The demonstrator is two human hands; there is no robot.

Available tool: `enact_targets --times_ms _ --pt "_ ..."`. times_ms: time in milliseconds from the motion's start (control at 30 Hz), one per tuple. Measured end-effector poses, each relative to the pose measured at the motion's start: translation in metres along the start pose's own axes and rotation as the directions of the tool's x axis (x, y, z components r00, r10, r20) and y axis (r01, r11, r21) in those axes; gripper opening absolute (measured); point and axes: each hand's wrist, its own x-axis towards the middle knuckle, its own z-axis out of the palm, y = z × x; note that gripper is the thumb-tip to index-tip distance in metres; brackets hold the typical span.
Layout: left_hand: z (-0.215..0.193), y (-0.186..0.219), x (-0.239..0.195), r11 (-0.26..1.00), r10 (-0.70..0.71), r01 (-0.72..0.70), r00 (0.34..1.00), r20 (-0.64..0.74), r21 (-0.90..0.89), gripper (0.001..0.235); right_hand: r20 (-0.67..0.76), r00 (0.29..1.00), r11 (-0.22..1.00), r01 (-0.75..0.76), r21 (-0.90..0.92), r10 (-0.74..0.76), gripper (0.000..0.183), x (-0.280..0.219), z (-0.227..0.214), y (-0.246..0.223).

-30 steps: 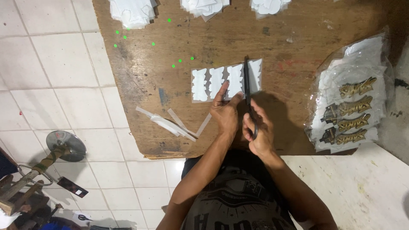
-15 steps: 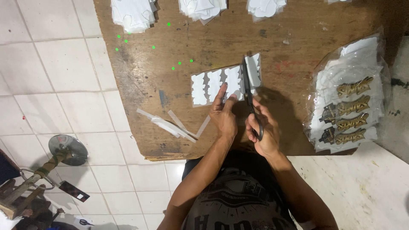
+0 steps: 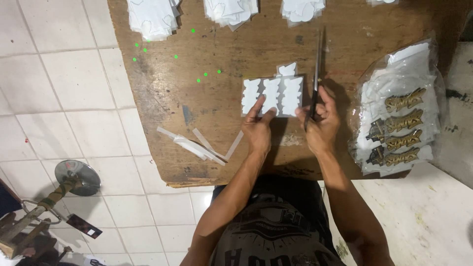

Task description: Cutting printed labels from a sheet using scissors and organizing them on a table

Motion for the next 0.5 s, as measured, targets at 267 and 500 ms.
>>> enact_targets --times_ms 267,500 --pt "0.004 -0.018 0.015 0.999 -0.025 0.023 0.997 -0.066 -0.033 0.056 0.15 0.939 0.939 -0.328 0.107 0.311 0.06 -0.119 -0.045 -0.018" --pt "0.008 -0.006 0.008 1.0 -0.02 0.02 0.997 -0.071 0.001 0.058 0.272 0.852 0.85 -0.5 0.168 0.447 0.055 -0.149 -0.034 -0.027"
